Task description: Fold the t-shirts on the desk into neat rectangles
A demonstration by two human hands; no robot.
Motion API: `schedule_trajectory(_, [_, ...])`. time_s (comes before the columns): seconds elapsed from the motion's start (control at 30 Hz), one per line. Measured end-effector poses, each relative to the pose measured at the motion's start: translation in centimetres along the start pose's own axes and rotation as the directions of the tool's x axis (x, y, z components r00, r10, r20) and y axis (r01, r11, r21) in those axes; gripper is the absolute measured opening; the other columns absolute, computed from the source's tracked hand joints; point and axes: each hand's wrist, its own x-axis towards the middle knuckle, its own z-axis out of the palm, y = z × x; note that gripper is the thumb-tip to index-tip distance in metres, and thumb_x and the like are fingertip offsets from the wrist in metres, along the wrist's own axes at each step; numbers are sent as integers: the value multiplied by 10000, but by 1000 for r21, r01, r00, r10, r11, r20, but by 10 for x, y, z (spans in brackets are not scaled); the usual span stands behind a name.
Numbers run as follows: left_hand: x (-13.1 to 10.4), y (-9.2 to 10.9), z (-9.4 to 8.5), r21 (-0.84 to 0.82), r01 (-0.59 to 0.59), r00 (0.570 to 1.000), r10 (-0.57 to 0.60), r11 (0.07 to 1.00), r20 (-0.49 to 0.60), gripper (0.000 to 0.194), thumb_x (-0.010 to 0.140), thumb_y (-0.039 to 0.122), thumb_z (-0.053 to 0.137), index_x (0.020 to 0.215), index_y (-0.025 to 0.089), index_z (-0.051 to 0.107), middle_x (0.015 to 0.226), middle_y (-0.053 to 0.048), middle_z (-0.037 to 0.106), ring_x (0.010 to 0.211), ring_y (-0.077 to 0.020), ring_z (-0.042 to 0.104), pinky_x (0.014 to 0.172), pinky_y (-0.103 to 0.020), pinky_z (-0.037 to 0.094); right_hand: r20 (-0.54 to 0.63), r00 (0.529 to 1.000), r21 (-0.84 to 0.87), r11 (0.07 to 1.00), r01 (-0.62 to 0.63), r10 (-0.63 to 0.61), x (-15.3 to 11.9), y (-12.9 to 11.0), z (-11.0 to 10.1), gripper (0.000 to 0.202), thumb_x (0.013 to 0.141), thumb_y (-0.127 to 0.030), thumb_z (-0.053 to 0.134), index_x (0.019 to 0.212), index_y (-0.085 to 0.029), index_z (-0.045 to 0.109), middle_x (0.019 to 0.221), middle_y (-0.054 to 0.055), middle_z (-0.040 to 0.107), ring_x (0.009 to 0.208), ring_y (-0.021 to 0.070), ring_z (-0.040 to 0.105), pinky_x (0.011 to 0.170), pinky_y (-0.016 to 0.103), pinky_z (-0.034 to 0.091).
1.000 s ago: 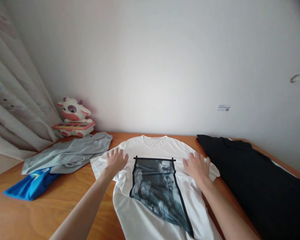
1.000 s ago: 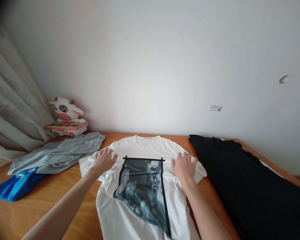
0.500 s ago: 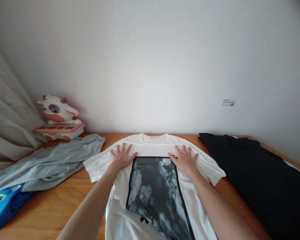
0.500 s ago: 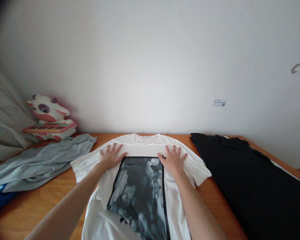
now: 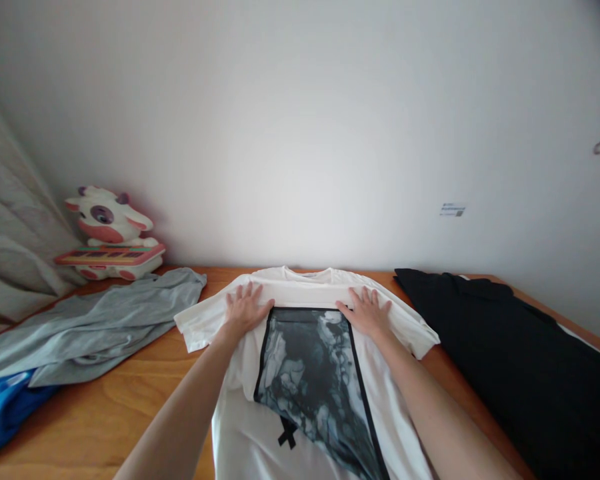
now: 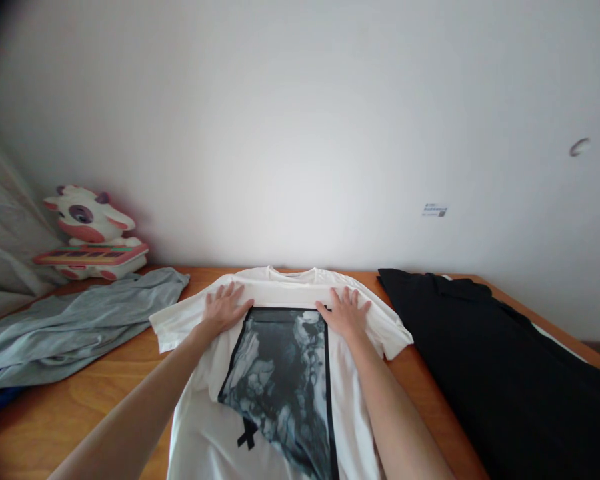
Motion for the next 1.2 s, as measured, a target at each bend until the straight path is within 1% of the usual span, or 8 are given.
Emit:
schedule_trajectory(0.1, [-9, 3, -8, 0, -80, 986, 79, 997, -145, 539, 994, 509, 412, 1395, 188, 575, 1515, -170, 509, 1415, -372, 413, 1168, -558, 284, -122, 992, 14, 1000, -4, 6, -4, 0, 2, 781, 981, -696, 261, 1550, -178, 393, 1657, 203, 258, 1528, 379, 174, 1165, 657, 146])
schedule_trajectory(0.23, [-19, 7, -24, 2, -256, 965, 256, 967, -48, 336, 992, 319, 431, 1201, 217, 674, 1252, -120, 669, 1188, -291, 594, 1060, -445, 420, -180, 983, 19, 999, 32, -28, -7, 2, 3, 711, 994, -644, 300, 1462, -145, 493, 1584, 207, 393, 1467, 344, 306, 1173, 595, 173])
schedule_trajectory(0.43, [-92, 9, -34, -61, -337, 942, 336, 940, -17, 369, 976, 356, 488, 1303, 243, 617, 1357, -109, 631, 1244, -288, 586, 1073, -447, 431, -107, 994, 33, 999, 36, -33, -3, 4, 2, 778, 962, -718, 301, 1504, -181, 449, 1602, 170, 374, 1481, 344, 283, 1175, 583, 178])
schedule_trajectory(0.6, [-155, 8, -18, -103, -358, 930, 345, 928, -126, 514, 993, 520, 473, 1430, 259, 541, 1546, -117, 500, 1425, -330, 441, 1180, -545, 323, -283, 957, -27, 998, 50, -56, -18, -4, -8, 545, 1023, -505, 337, 1289, -113, 605, 1390, 218, 566, 1326, 348, 471, 1082, 481, 322])
schedule_trajectory(0.83, [-147, 11, -11, -53, -391, 907, 376, 919, -189, 519, 990, 533, 485, 1406, 235, 573, 1520, -138, 528, 1417, -351, 447, 1155, -580, 338, -171, 973, -83, 986, 143, -156, -49, -17, -28, 348, 994, -328, 450, 1166, -86, 633, 1132, 216, 695, 1041, 318, 662, 824, 375, 464])
schedule_trajectory(1.03, [-157, 15, -20, -147, -425, 877, 365, 893, -313, 395, 984, 456, 525, 1298, 225, 596, 1353, -152, 621, 1259, -334, 563, 1063, -553, 437, -127, 929, -16, 937, 348, -347, -126, 8, -44, 344, 975, -452, 527, 1184, -195, 622, 1171, 119, 705, 1060, 264, 672, 846, 331, 472])
schedule_trajectory(1.13, [-160, 19, -30, -154, -463, 853, 392, 873, -344, 323, 978, 428, 538, 1177, 186, 613, 1216, -142, 648, 1136, -304, 606, 984, -486, 484, -378, 834, 165, 857, 489, -403, -181, 38, -31, 292, 1007, -444, 457, 899, -222, 614, 941, 81, 704, 932, 241, 673, 837, 338, 465])
schedule_trajectory(1.2, [-163, 23, -39, -136, -528, 822, 465, 838, -327, 231, 986, 385, 522, 1042, 188, 627, 1107, -117, 664, 1054, -278, 622, 937, -445, 490, -434, 838, 294, 827, 479, -331, -208, 58, -19, 370, 1025, -485, 408, 781, -243, 548, 774, 46, 654, 758, 211, 651, 721, 314, 464])
